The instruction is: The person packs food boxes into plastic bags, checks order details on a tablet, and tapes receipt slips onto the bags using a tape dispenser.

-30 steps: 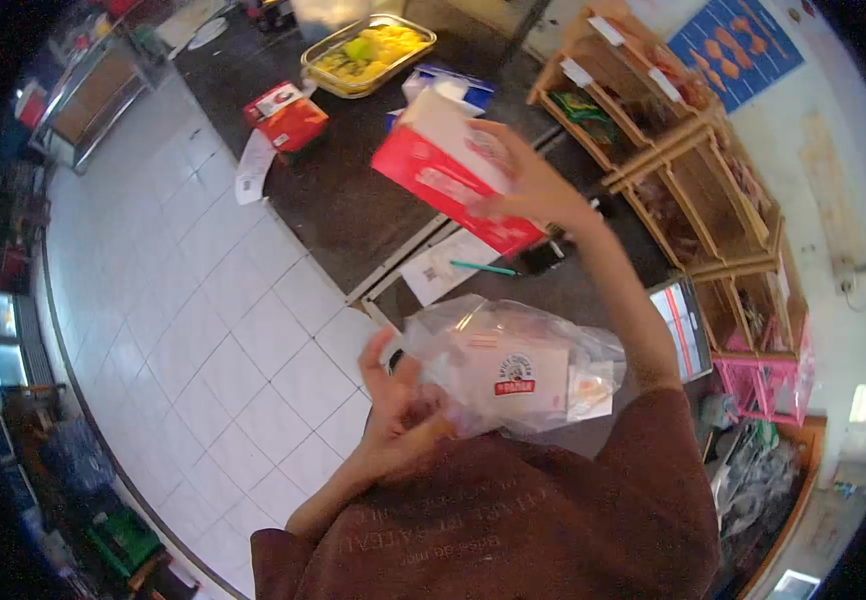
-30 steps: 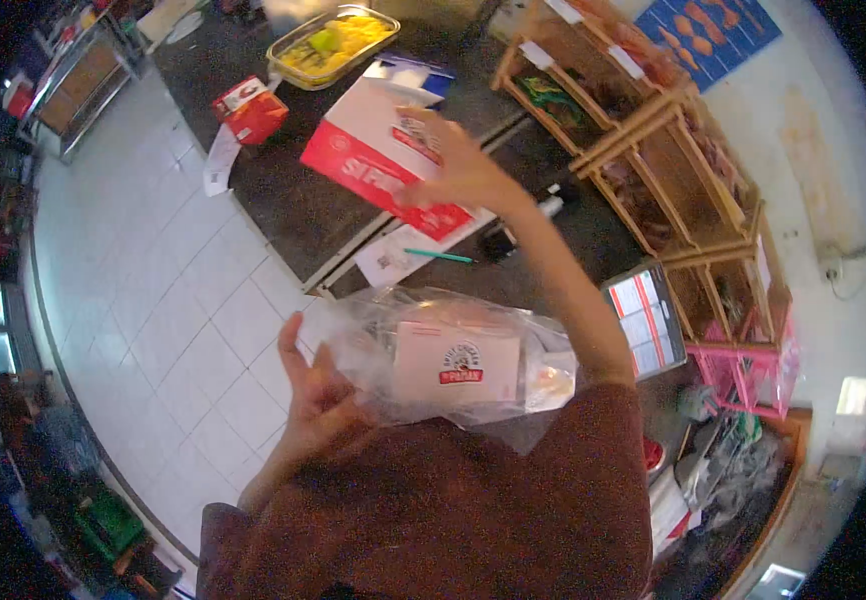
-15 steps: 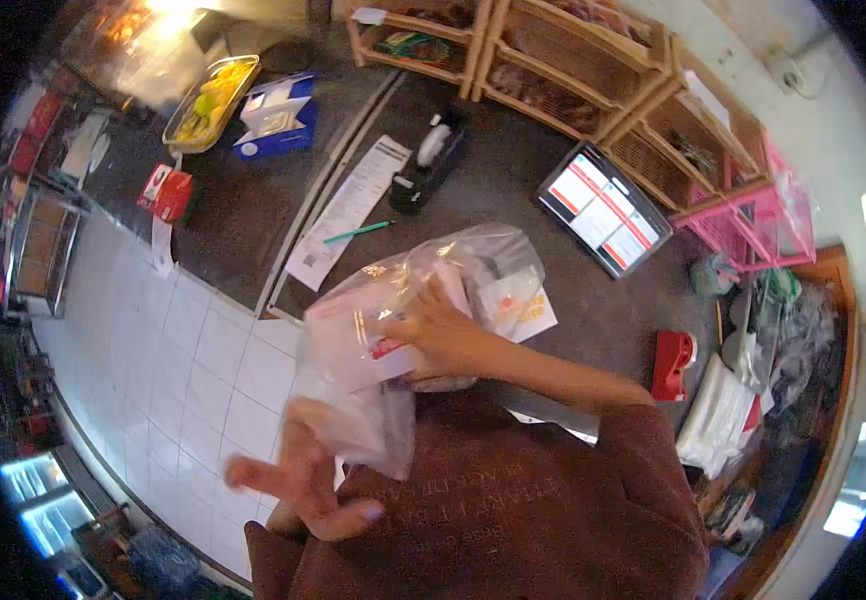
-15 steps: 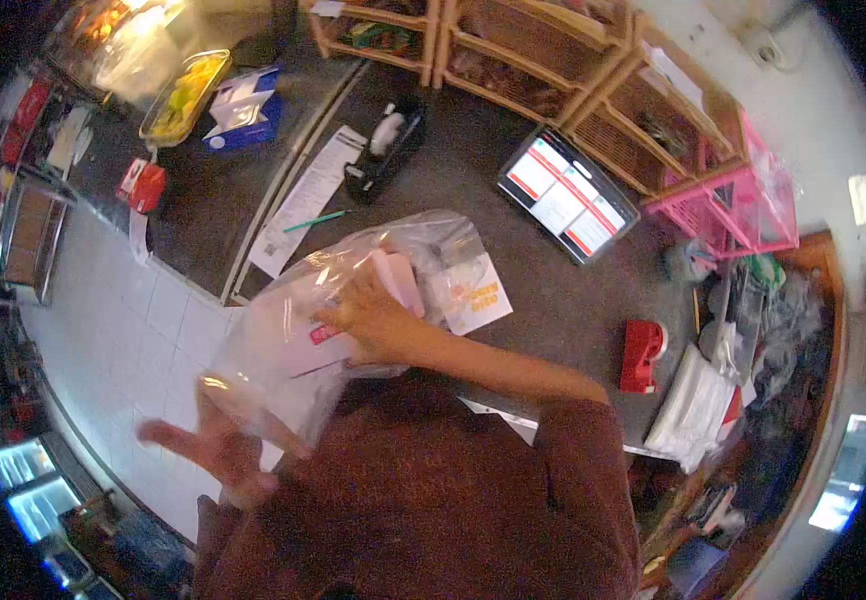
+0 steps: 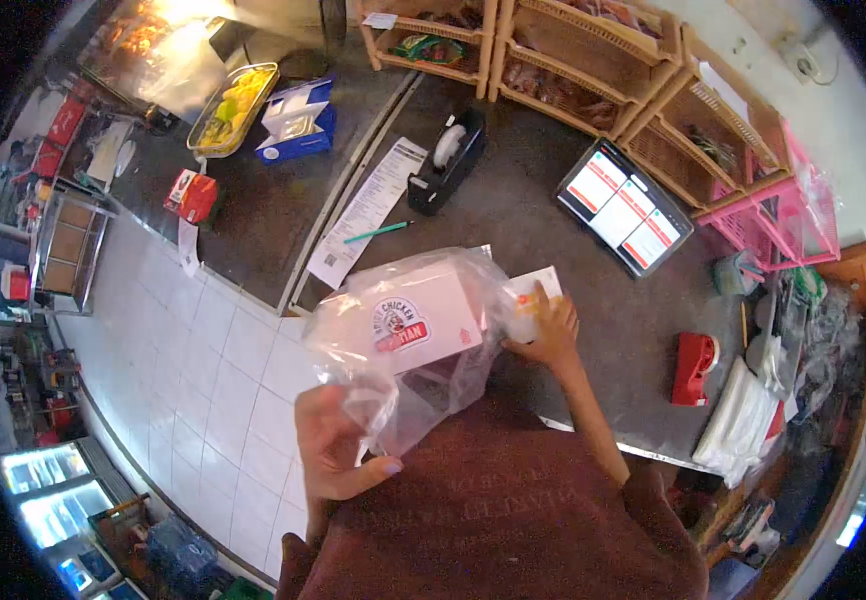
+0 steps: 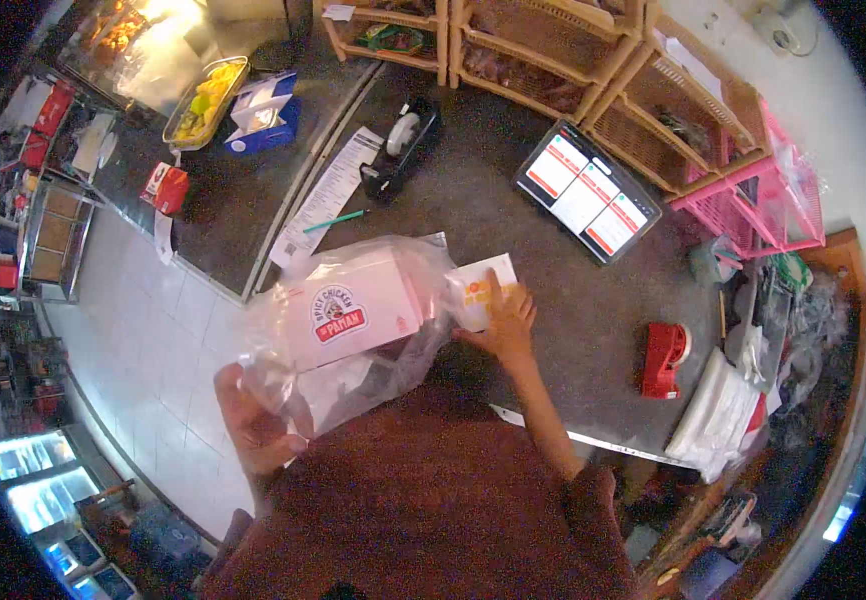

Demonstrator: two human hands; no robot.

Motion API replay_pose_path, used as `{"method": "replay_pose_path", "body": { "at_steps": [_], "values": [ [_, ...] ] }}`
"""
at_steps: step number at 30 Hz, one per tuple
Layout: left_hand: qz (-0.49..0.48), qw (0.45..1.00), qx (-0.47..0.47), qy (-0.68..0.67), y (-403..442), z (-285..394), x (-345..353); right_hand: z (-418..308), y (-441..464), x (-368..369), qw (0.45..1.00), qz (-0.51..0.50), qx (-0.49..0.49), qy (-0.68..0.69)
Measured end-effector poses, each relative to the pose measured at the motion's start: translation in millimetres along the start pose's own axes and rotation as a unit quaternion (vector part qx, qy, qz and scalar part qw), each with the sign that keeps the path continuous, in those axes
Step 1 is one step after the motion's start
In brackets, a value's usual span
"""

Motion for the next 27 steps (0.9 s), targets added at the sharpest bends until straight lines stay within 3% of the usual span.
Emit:
{"method": "replay_pose_path", "body": {
  "at_steps": [2, 3, 5, 7, 10, 11, 13, 16, 19, 20, 23, 25, 27],
  "values": [
    [0.057, 0.997, 0.026, -0.040, -10.1, 1.3, -10.3, 5.8, -3.1, 2.5, 0.998, -0.033, 0.027, -0.039],
    [0.135, 0.985, 0.039, -0.101, -17.3, 1.8, -17.6, 7.3, -3.1, -1.9, 0.996, -0.046, 0.041, -0.061],
    [0.156, 0.976, 0.065, -0.137, -17.6, 5.5, -24.3, 15.8, -6.5, -10.4, 0.992, -0.026, 0.051, -0.109],
    [0.038, 0.991, 0.091, -0.085, 0.3, 13.7, -23.6, 11.2, -7.7, -16.2, 0.990, -0.012, 0.080, -0.116],
    [-0.128, 0.984, 0.075, 0.097, 19.6, 24.6, -11.5, 4.3, 10.1, -9.6, 0.988, 0.145, -0.024, -0.049],
    [-0.179, 0.966, 0.061, 0.174, 21.6, 26.4, -7.3, 10.5, 20.2, -1.0, 0.985, 0.148, -0.065, -0.062],
    [-0.151, 0.979, 0.003, 0.137, 22.8, 22.3, -9.8, 25.4, 39.1, 8.0, 0.973, 0.155, -0.147, -0.085],
    [-0.137, 0.984, -0.008, 0.112, 17.7, 15.4, -25.2, 27.9, 50.2, -4.6, 0.991, 0.022, -0.082, -0.105],
    [-0.099, 0.990, 0.072, 0.067, 26.2, 15.4, -33.1, 7.1, 21.9, -81.0, 0.999, 0.010, 0.000, 0.038],
    [-0.077, 0.990, 0.104, 0.047, 28.7, 16.6, -33.9, 3.9, 12.3, -102.2, 0.990, 0.009, -0.014, 0.142],
    [-0.051, 0.990, 0.131, 0.022, 23.6, 14.2, -40.8, -62.4, -45.8, -172.4, 0.899, -0.134, -0.051, 0.415],
    [-0.058, 0.990, 0.127, -0.020, 28.0, 14.6, -32.8, -109.2, -67.7, -190.9, 0.922, -0.146, -0.266, 0.241],
    [-0.070, 0.987, 0.132, -0.050, 28.2, 15.2, -31.5, -154.2, -80.0, -163.0, 0.893, -0.211, -0.353, 0.185]
  ]
}}
Point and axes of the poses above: each hand's wrist, its own y-axis towards the middle knuckle, its own x-axis out of the palm, z = x × y, the point moved 7 cm from there along y, towards the middle knuckle, and after that the axes turned 11 degrees about x, right-handed, at the moved point
